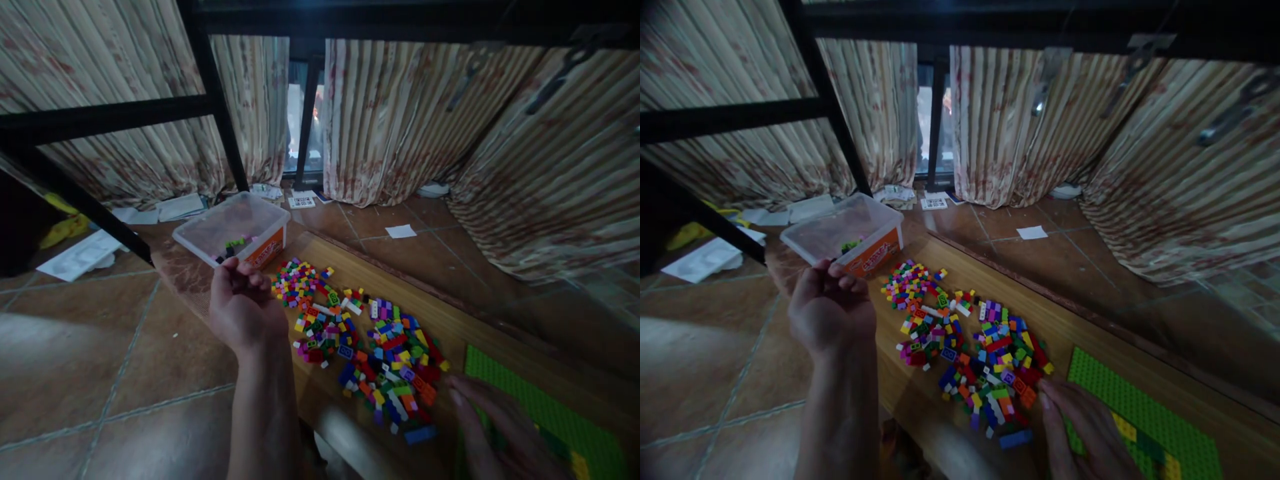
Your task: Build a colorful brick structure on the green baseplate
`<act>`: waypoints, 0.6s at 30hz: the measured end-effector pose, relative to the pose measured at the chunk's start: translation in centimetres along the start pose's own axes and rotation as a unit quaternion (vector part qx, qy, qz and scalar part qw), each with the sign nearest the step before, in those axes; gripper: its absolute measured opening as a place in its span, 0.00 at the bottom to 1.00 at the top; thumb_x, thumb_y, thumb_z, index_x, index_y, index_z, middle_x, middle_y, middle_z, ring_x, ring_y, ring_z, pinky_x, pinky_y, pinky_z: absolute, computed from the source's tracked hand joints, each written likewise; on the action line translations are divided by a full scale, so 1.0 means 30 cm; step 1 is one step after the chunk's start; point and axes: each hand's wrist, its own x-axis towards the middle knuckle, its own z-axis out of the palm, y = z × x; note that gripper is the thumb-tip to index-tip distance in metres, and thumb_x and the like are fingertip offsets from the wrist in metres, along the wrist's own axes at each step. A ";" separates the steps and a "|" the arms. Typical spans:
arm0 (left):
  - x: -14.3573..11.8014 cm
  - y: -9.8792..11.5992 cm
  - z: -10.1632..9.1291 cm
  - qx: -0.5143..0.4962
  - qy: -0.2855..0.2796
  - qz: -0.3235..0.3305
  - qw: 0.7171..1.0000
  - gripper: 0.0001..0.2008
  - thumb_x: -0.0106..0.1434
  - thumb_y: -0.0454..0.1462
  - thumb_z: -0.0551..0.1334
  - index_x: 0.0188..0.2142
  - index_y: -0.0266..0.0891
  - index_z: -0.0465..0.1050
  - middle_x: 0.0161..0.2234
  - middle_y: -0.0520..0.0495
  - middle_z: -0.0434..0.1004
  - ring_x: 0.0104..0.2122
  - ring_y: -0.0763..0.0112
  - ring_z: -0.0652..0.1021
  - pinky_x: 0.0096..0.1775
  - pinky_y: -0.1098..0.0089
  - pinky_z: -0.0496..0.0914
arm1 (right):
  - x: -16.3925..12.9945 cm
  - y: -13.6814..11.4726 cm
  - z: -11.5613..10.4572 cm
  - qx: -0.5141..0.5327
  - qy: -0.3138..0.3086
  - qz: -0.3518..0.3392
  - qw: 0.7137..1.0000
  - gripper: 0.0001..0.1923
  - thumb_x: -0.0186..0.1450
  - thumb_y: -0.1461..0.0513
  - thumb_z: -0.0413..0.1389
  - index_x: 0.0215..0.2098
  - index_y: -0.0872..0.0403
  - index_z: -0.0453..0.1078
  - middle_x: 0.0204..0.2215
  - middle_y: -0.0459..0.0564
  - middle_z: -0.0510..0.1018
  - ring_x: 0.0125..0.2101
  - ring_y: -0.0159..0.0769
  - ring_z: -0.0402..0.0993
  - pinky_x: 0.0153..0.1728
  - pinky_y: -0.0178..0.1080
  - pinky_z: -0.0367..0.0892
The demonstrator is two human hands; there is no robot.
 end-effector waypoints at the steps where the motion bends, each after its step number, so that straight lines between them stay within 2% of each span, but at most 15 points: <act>1: 0.006 0.008 -0.002 0.001 0.001 0.002 1.000 0.08 0.62 0.31 0.54 0.27 0.37 0.66 0.18 0.57 0.63 0.15 0.82 0.62 0.19 0.79 0.54 | 0.011 -0.016 0.009 0.000 -0.004 -0.003 1.000 0.07 0.66 0.62 0.57 0.43 0.50 0.75 0.39 0.48 0.79 0.39 0.38 0.75 0.42 0.40 0.69; 6: 0.017 0.020 -0.003 0.002 0.017 0.001 1.000 0.10 0.63 0.31 0.52 0.26 0.36 0.66 0.18 0.57 0.63 0.16 0.83 0.62 0.19 0.79 0.54 | 0.072 -0.084 0.077 -0.011 -0.086 -0.047 0.995 0.09 0.66 0.63 0.57 0.44 0.49 0.74 0.41 0.48 0.79 0.42 0.37 0.75 0.44 0.41 0.70; 10: 0.013 0.015 0.003 0.002 0.027 -0.012 1.000 0.10 0.64 0.30 0.52 0.26 0.36 0.66 0.18 0.57 0.62 0.16 0.83 0.61 0.19 0.79 0.54 | 0.101 -0.161 0.165 -0.006 -0.139 -0.082 0.987 0.08 0.67 0.64 0.55 0.44 0.50 0.73 0.37 0.48 0.79 0.40 0.37 0.74 0.41 0.41 0.71; 12: 0.011 0.013 0.005 0.001 0.029 -0.016 0.999 0.11 0.64 0.30 0.51 0.26 0.36 0.66 0.18 0.57 0.62 0.16 0.83 0.61 0.19 0.79 0.54 | 0.095 -0.208 0.215 -0.003 -0.156 -0.108 0.982 0.09 0.67 0.66 0.55 0.46 0.51 0.72 0.39 0.50 0.79 0.42 0.38 0.73 0.43 0.42 0.71; 15: 0.015 0.014 0.007 0.005 0.029 -0.019 0.999 0.11 0.65 0.30 0.51 0.27 0.37 0.66 0.18 0.57 0.61 0.15 0.83 0.61 0.19 0.80 0.54 | 0.056 -0.265 0.282 -0.013 -0.195 -0.131 0.972 0.13 0.67 0.67 0.54 0.49 0.52 0.71 0.46 0.53 0.77 0.48 0.42 0.71 0.48 0.46 0.70; 18: 0.025 0.017 0.003 0.012 0.028 -0.015 0.999 0.10 0.64 0.31 0.52 0.27 0.37 0.66 0.19 0.58 0.62 0.15 0.83 0.61 0.19 0.80 0.55 | 0.003 -0.277 0.329 -0.038 -0.214 -0.177 0.960 0.16 0.66 0.66 0.54 0.52 0.52 0.70 0.52 0.55 0.74 0.53 0.45 0.68 0.53 0.52 0.66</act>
